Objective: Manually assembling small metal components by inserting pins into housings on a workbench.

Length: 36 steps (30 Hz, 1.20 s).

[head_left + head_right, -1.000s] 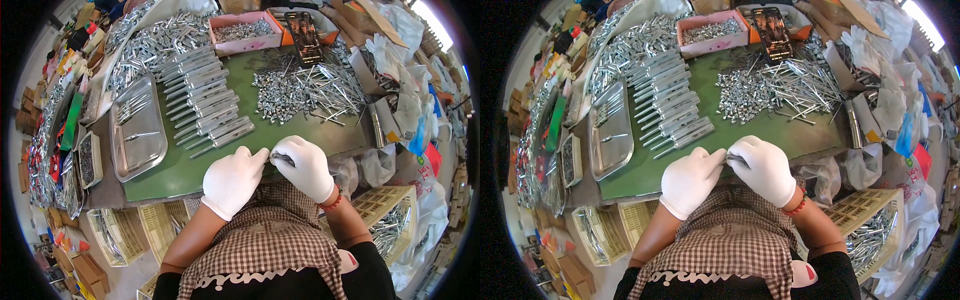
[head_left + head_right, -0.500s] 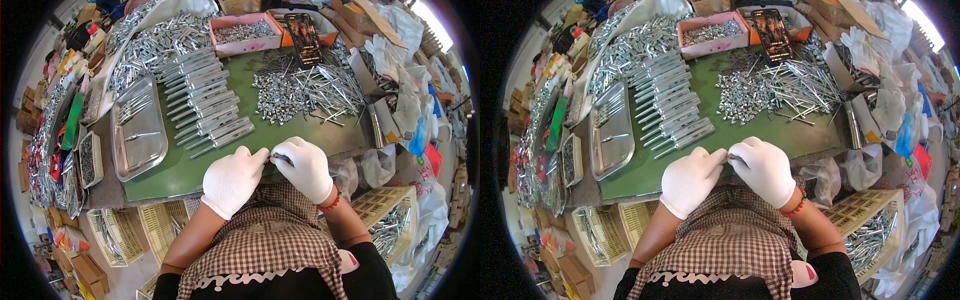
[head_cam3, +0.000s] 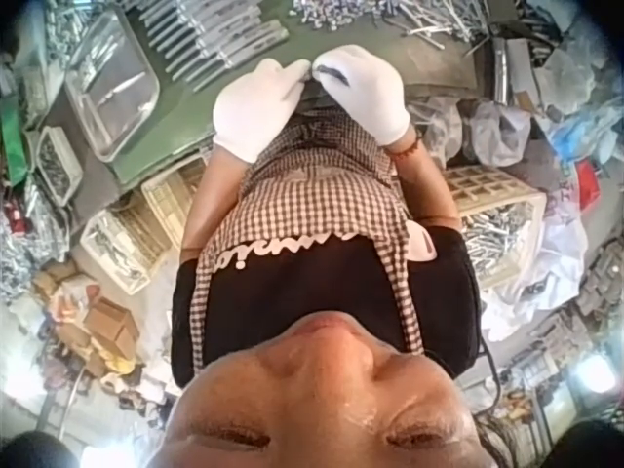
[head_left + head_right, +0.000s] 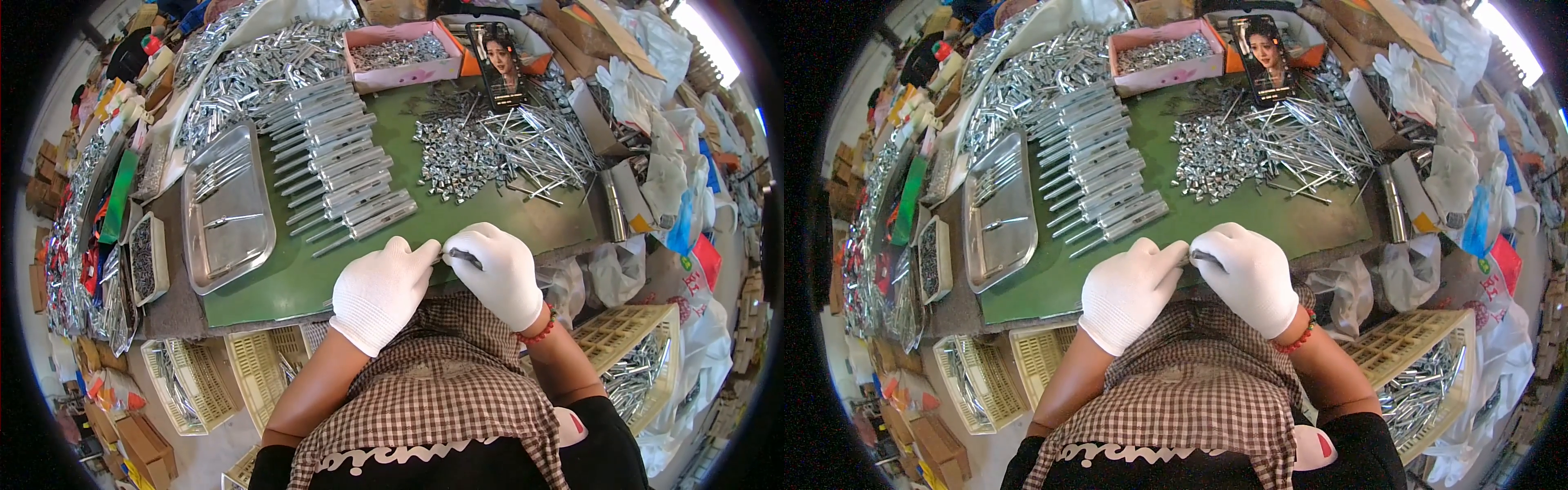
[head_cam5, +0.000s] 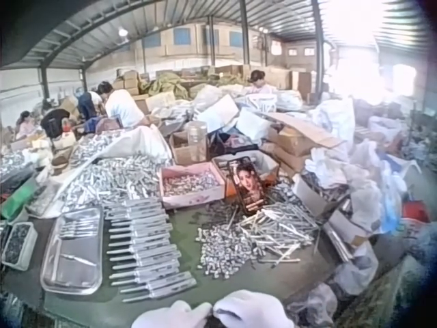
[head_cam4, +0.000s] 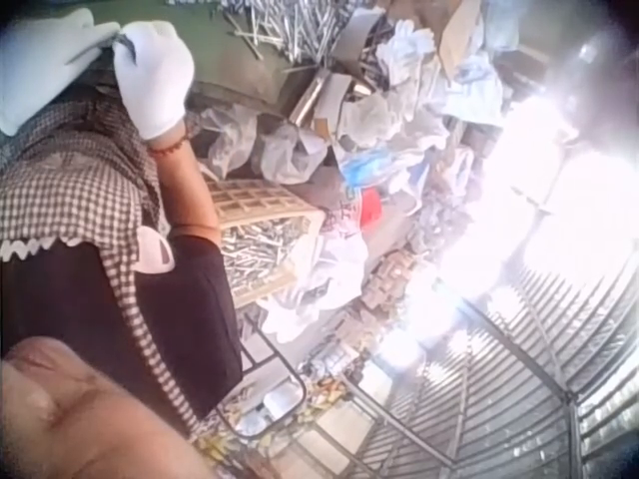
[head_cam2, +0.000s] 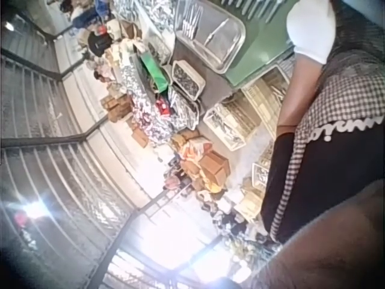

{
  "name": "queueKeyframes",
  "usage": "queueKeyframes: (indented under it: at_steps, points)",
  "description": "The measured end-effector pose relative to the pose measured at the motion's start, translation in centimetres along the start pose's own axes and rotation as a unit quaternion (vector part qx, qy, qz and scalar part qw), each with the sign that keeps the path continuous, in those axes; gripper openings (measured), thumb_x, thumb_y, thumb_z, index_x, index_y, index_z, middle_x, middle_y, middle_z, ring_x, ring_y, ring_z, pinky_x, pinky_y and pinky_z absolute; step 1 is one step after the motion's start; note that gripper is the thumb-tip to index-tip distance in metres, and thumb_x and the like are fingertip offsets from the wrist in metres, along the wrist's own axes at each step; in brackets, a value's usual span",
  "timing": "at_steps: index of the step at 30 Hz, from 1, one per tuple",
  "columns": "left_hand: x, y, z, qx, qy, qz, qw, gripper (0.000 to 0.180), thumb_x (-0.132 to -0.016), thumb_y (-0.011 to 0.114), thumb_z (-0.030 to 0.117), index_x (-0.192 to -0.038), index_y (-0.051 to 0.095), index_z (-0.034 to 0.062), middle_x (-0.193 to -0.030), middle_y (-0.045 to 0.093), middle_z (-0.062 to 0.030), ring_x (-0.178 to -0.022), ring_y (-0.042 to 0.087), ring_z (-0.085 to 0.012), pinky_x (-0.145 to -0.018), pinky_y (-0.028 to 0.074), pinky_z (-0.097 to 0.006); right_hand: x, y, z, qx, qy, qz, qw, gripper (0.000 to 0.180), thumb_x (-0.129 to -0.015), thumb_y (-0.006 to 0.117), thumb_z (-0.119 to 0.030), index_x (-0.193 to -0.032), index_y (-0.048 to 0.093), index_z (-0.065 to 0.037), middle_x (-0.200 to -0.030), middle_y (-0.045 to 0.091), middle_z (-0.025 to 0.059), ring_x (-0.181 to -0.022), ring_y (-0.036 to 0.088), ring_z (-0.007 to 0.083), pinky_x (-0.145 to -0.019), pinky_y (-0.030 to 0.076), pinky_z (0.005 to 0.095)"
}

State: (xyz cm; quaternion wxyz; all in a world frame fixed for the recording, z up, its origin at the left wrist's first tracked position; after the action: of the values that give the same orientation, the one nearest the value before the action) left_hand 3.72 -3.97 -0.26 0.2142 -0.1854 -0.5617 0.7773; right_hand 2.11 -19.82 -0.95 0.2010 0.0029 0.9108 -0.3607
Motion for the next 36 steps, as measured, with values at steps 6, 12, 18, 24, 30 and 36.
queueKeyframes:
  at_steps: [6,12,18,24,30,36]
  points:
    - [-0.1,0.2,-0.1,-0.001,-0.004,-0.005,1.000,0.020,-0.093,0.059,0.022,-0.113,0.064,0.0202,-0.083,0.059,-0.0112,-0.066,0.063,-0.0328,-0.057,0.050,-0.044,-0.2,0.1,-0.2,0.011,0.034,-0.013,0.999,0.008,-0.082,0.073,-0.012,-0.089,0.069,-0.011,-0.085,0.066,0.0093,-0.078,0.066,0.0321,-0.068,0.053,0.0415]
    - [0.1,0.1,0.0,0.001,0.001,0.012,1.000,0.019,-0.093,0.060,0.022,-0.111,0.064,0.0210,-0.083,0.059,-0.0107,-0.065,0.063,-0.0326,-0.057,0.050,-0.043,-0.1,-0.3,-0.4,0.069,0.002,-0.021,0.997,0.006,-0.083,0.072,-0.013,-0.089,0.071,-0.012,-0.087,0.067,0.0095,-0.079,0.067,0.0317,-0.069,0.053,0.0411]
    - [-0.1,0.0,0.0,0.005,-0.008,0.002,1.000,0.017,-0.093,0.061,0.022,-0.110,0.064,0.0222,-0.083,0.060,-0.0097,-0.065,0.063,-0.0322,-0.057,0.050,-0.043,-1.1,-3.8,3.6,0.144,0.057,0.110,0.982,0.008,-0.086,0.073,-0.018,-0.090,0.073,-0.011,-0.084,0.069,0.0094,-0.080,0.068,0.0301,-0.071,0.054,0.0403]
    - [-0.1,0.1,-0.1,0.020,-0.021,-0.005,1.000,0.017,-0.093,0.062,0.022,-0.110,0.065,0.0226,-0.083,0.060,-0.0087,-0.065,0.063,-0.0312,-0.057,0.049,-0.042,-2.5,-3.9,6.5,0.252,0.142,0.102,0.952,0.015,-0.087,0.073,-0.023,-0.085,0.067,-0.009,-0.084,0.066,0.0113,-0.077,0.066,0.0333,-0.068,0.052,0.0440]
    - [-0.1,0.1,-0.1,0.011,-0.023,0.002,1.000,0.017,-0.093,0.062,0.023,-0.110,0.065,0.0230,-0.083,0.060,-0.0086,-0.064,0.062,-0.0306,-0.057,0.049,-0.041,-2.2,-3.9,7.2,0.264,0.155,0.088,0.948,0.017,-0.089,0.071,-0.022,-0.093,0.066,-0.005,-0.089,0.066,0.0119,-0.079,0.064,0.0353,-0.069,0.051,0.0436]
    - [0.0,0.1,0.0,0.003,-0.023,-0.004,1.000,0.017,-0.093,0.063,0.024,-0.110,0.064,0.0231,-0.083,0.060,-0.0083,-0.064,0.062,-0.0304,-0.057,0.049,-0.041,-3.1,-4.7,7.0,0.244,0.090,0.182,0.948,0.011,-0.087,0.070,-0.017,-0.092,0.065,-0.009,-0.088,0.065,0.0110,-0.077,0.065,0.0351,-0.067,0.052,0.0445]
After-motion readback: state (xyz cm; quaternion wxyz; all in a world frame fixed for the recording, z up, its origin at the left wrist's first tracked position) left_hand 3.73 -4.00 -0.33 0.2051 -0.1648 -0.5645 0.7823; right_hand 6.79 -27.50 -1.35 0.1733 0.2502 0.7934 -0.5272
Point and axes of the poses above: each hand's wrist, its own x-axis away from the middle knuckle, its own y-axis out of the palm, z = x × y, the point moved 5 cm from there along -x, towards the middle knuckle
